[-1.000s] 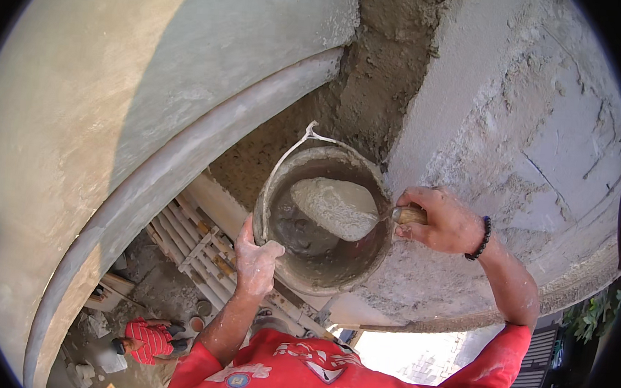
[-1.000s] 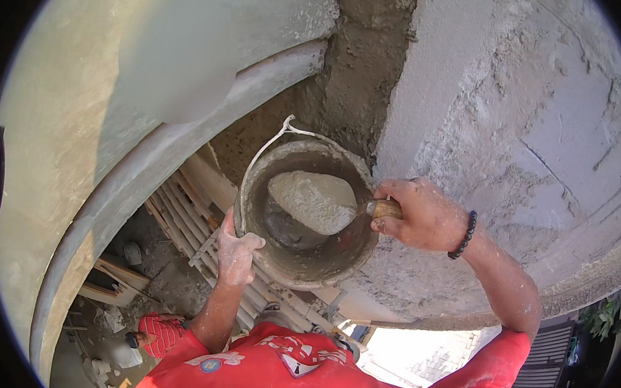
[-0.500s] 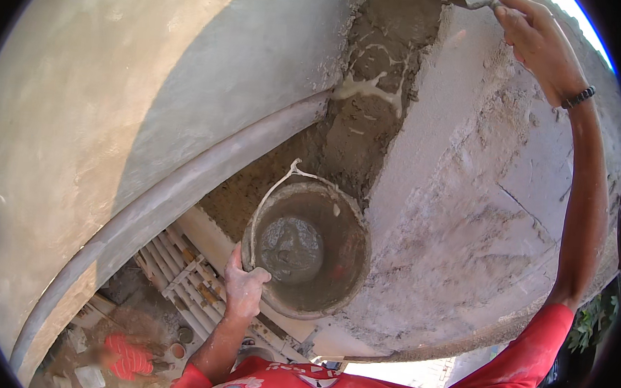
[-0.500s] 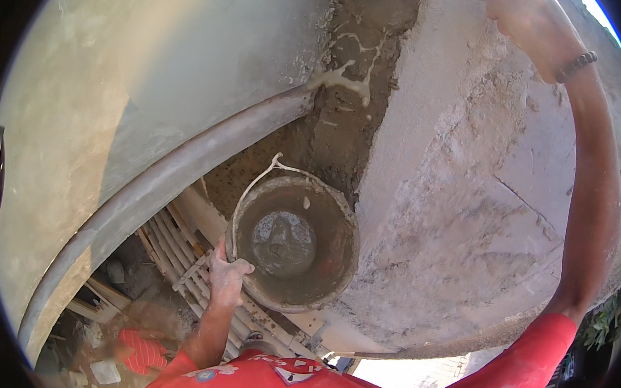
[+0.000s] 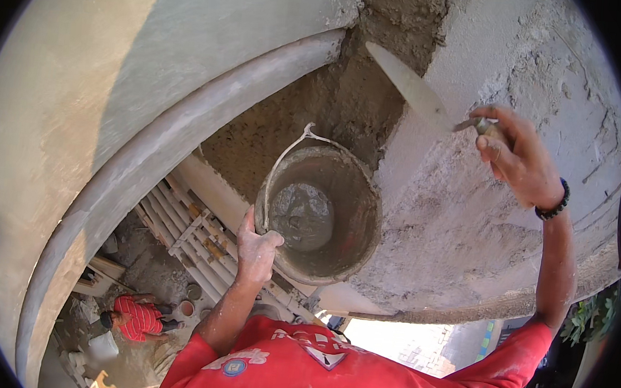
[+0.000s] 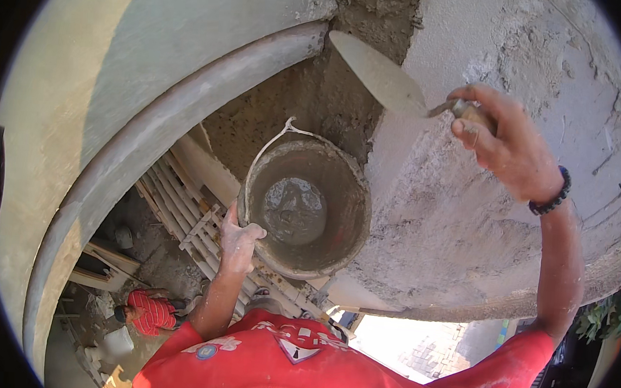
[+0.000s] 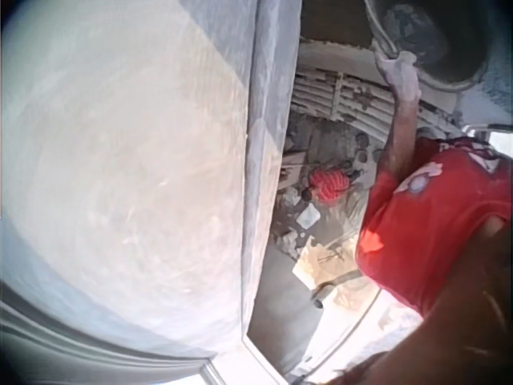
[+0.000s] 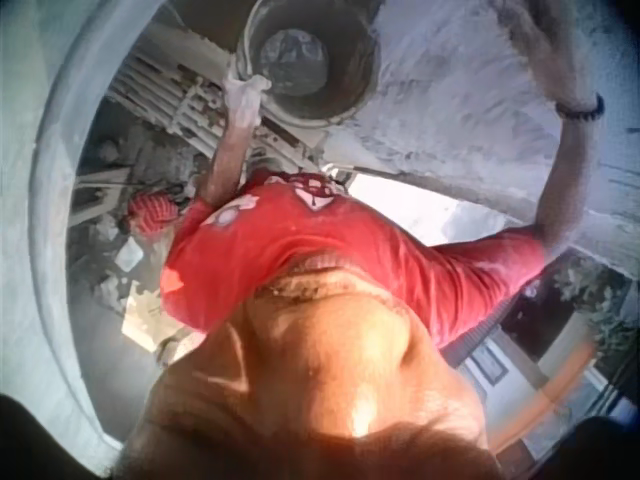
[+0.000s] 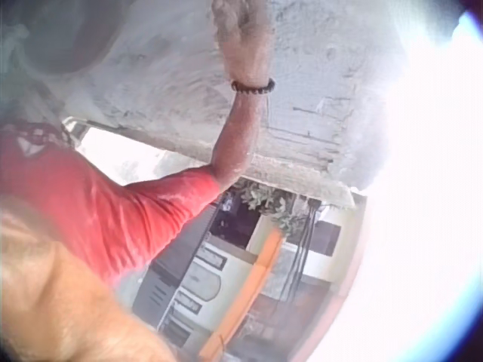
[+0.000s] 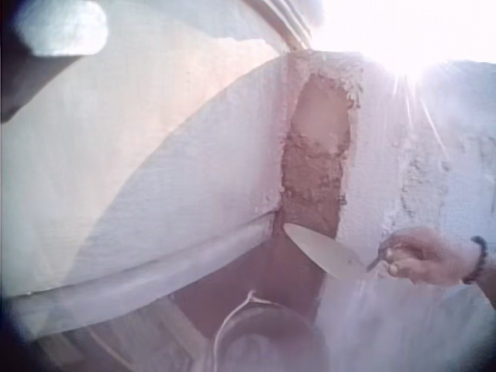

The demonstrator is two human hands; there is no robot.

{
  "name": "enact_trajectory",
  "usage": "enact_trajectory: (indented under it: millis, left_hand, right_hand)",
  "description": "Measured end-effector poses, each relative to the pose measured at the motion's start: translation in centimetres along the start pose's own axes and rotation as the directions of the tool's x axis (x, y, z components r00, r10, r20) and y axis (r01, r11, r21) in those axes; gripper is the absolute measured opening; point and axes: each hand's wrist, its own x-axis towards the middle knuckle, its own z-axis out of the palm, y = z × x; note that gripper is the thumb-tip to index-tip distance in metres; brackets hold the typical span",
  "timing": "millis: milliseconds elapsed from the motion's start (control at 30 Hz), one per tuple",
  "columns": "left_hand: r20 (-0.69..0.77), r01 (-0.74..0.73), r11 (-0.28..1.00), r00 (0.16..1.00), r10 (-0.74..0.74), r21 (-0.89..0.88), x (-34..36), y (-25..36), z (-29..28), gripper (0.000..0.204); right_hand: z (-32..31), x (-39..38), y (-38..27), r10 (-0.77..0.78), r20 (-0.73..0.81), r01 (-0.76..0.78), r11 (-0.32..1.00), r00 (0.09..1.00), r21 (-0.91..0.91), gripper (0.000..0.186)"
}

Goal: The person applies mortar from a bucket to a wall using a trowel, spreading and smoothing the material across the surface.

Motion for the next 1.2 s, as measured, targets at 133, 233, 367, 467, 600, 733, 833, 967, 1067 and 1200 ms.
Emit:
enact_trajectory:
  millis: [133,233,367,467,600,733,833,967,1067,1200]
  left_hand:
    - [-0.014,-0.011,1.000,1.000,0.011,-0.001,0.0,-1.6,-0.8,0.060]
    - [-0.013,0.013,0.999,1.000,-0.012,0.045,-0.2,-3.3,-2.0,0.060]
    - [-0.039,-0.108,0.989,0.993,0.112,0.102,-1.0,-5.3,-2.7,0.059]
    - [-0.058,-0.197,0.960,0.976,0.212,0.198,-1.5,-5.7,-2.7,0.060]
    - [-0.063,-0.230,0.936,0.965,0.255,0.266,-1.6,-6.3,-2.9,0.061]
    - [-0.033,-0.178,0.969,0.982,0.186,0.170,-0.5,-3.6,-3.4,0.060]
    - [-0.021,-0.179,0.964,0.982,0.187,0.196,0.3,-3.5,-4.1,0.057]
    - [-0.051,-0.174,0.942,0.979,0.196,0.287,0.3,-3.6,-5.2,0.055]
    - [-0.062,-0.169,0.942,0.979,0.195,0.289,0.1,-3.7,-4.6,0.053]
    - [-0.023,-0.139,0.947,0.988,0.152,0.290,0.2,-4.9,-3.9,0.058]
  right_hand:
    - [12.0,-2.1,8.0,-0.095,0.390,0.112,0.993,0.916,-0.021,0.028]
    - [18.6,-3.6,10.0,0.301,0.706,-0.573,0.800,0.641,0.179,0.036]
    - [24.3,-5.0,11.5,0.082,0.731,-0.674,0.466,0.678,0.573,0.045]
    - [26.8,-4.0,8.3,0.122,0.791,-0.795,0.207,0.600,0.571,0.046]
    - [31.6,-2.5,7.0,0.170,0.575,-0.511,0.695,0.800,0.506,0.047]
    - [30.8,-1.6,4.9,-0.189,0.423,0.119,0.975,0.886,0.188,0.048]
    - [30.9,-2.3,5.5,-0.303,0.532,0.356,0.934,0.791,0.003,0.047]
    - [28.4,-0.8,5.3,-0.205,0.824,0.513,0.851,0.528,-0.117,0.047]
    - [27.6,-0.3,6.3,-0.186,0.614,0.428,0.862,0.767,-0.273,0.041]
    - [30.4,-1.7,8.2,-0.211,0.531,0.428,0.843,0.821,-0.326,0.039]
